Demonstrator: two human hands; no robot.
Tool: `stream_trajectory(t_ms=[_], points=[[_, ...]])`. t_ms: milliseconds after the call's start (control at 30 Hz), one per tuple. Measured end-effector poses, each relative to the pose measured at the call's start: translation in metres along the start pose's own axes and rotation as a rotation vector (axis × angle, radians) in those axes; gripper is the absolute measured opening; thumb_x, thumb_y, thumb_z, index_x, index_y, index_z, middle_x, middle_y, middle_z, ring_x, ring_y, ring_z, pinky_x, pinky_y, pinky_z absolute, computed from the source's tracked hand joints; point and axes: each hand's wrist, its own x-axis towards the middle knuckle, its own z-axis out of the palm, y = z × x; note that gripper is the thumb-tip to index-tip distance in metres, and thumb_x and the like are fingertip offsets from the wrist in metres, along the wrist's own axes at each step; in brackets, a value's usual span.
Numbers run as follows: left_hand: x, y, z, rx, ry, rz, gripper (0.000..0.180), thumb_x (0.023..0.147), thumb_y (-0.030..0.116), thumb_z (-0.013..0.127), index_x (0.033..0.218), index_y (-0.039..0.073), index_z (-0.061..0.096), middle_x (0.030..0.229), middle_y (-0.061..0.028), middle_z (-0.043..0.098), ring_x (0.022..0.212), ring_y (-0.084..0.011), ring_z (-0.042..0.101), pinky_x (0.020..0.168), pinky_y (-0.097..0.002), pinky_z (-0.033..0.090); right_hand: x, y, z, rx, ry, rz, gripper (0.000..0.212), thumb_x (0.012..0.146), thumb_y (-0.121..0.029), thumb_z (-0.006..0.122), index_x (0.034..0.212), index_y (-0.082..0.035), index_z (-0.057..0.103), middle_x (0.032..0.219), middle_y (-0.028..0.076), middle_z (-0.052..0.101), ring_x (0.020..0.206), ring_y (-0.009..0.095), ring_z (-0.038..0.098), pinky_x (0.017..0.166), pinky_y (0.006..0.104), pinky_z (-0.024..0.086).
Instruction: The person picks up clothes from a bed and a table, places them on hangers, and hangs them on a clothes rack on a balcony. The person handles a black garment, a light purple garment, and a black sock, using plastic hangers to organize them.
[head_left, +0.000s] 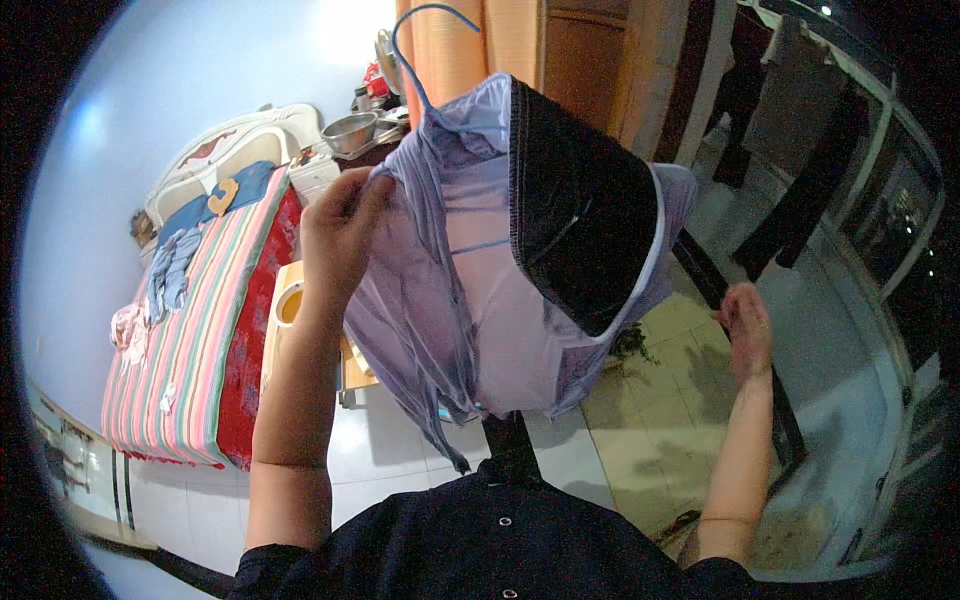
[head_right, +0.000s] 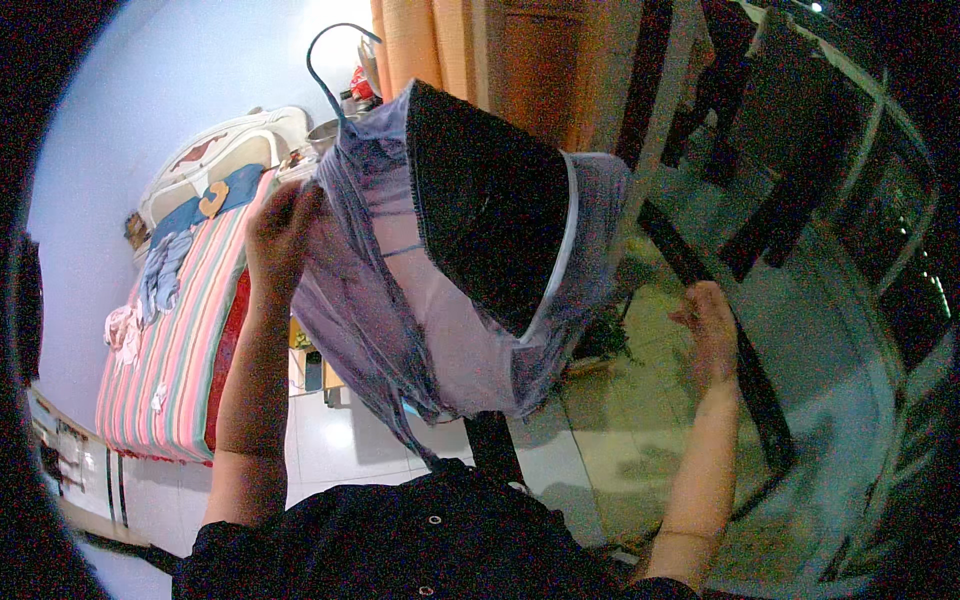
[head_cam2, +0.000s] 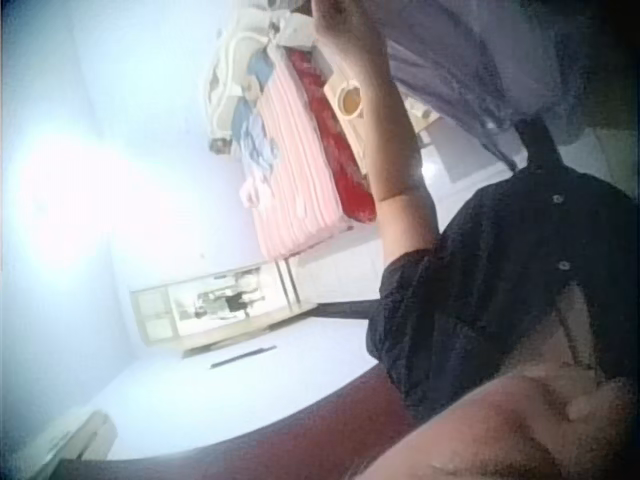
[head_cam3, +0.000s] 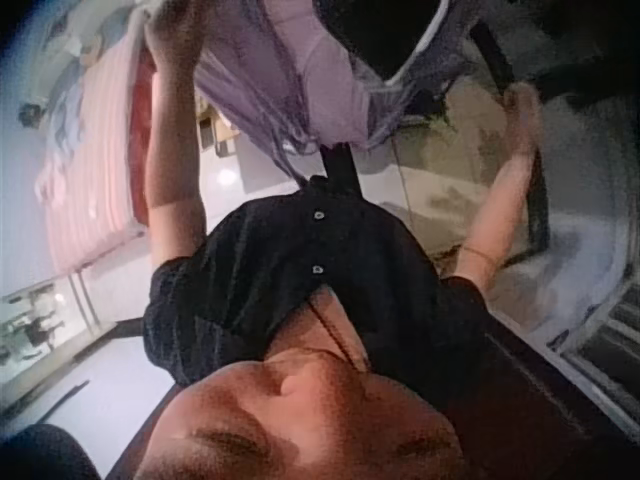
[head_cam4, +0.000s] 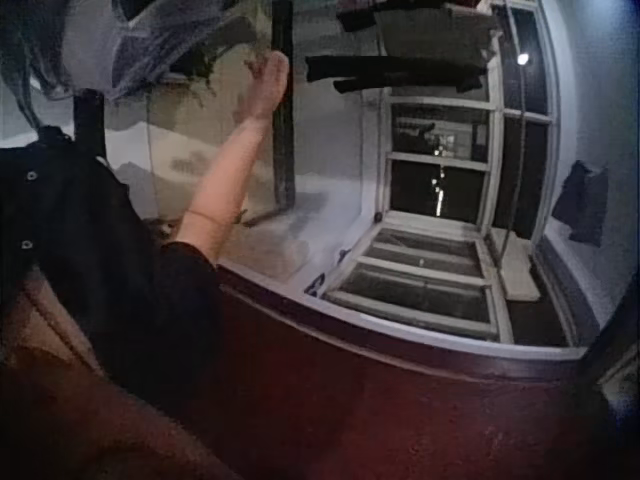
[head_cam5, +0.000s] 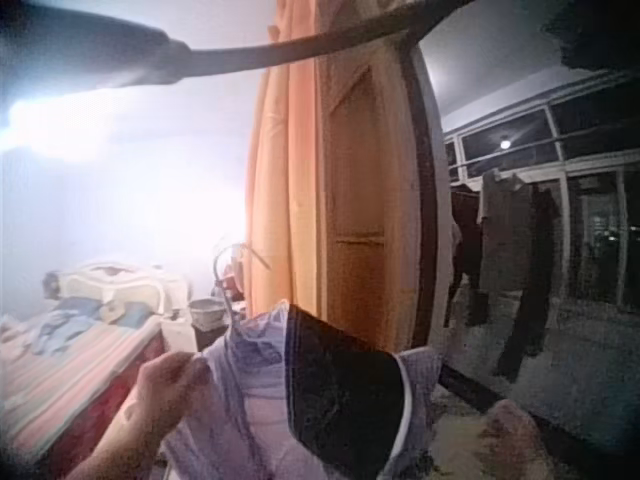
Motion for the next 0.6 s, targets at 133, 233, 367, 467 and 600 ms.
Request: stream_trajectory(t_ms=[133, 233, 367, 467, 600], points=[[-0.009, 0.002, 0.02, -0.044, -0.051, 0.091, 0.016, 0.084, 0.014, 0.058, 0.09, -0.001, 0.061, 0.072, -0.0023, 0.06, 0.068, -0.0073, 0.053, 0.064, -0.0204, 0.042, -0.017, 0.03, 0.076, -0.316, 0.014, -0.305, 0.037, 0.077, 0.004, 0.051, 0.114, -0.005, 0.051, 0.1, 0.004, 0.057, 0.083, 0.015, 0.054, 0.077, 0.0312, 0.046], [-0.005, 0.003, 0.038, -0.003, -0.131, 0.089, 0.017, 0.084, 0.014, 0.059, 0.089, -0.001, 0.061, 0.071, -0.0027, 0.06, 0.066, -0.0078, 0.053, 0.062, -0.022, 0.043, -0.027, 0.058, 0.055, -0.379, 0.306, -0.161, 0.034, 0.077, 0.006, 0.048, 0.111, -0.001, 0.052, 0.101, 0.005, 0.057, 0.087, 0.016, 0.054, 0.081, 0.0296, 0.043], [-0.009, 0.001, 0.056, 0.078, -0.251, 0.078, 0.014, 0.08, 0.011, 0.061, 0.086, -0.001, 0.062, 0.066, -0.0098, 0.06, 0.063, -0.0108, 0.057, 0.058, -0.0247, 0.045, -0.043, -0.006, -0.005, -0.681, 0.572, -0.349, 0.023, 0.081, 0.004, 0.046, 0.102, 0.002, 0.055, 0.098, 0.007, 0.057, 0.091, 0.014, 0.053, 0.081, 0.0268, 0.042], [-0.028, 0.004, 0.098, 0.27, -0.346, 0.198, 0.017, 0.08, 0.02, 0.058, 0.087, 0.006, 0.063, 0.071, -0.0148, 0.062, 0.066, -0.0274, 0.063, 0.059, -0.0349, 0.048, -0.061, -0.055, -0.036, -0.489, 0.577, -0.415, 0.026, 0.076, 0.005, 0.046, 0.1, 0.002, 0.056, 0.097, 0.007, 0.058, 0.089, 0.015, 0.055, 0.078, 0.0267, 0.043], [-0.047, 0.015, 0.174, 0.211, -0.357, 0.22, 0.015, 0.079, 0.02, 0.06, 0.086, 0.007, 0.063, 0.076, -0.0152, 0.061, 0.07, -0.0298, 0.061, 0.061, -0.0365, 0.047, -0.111, -0.114, -0.031, -0.894, -0.04, -0.255, 0.031, 0.071, -0.006, 0.056, 0.101, 0.001, 0.058, 0.096, 0.014, 0.062, 0.091, 0.02, 0.058, 0.081, 0.0289, 0.044]])
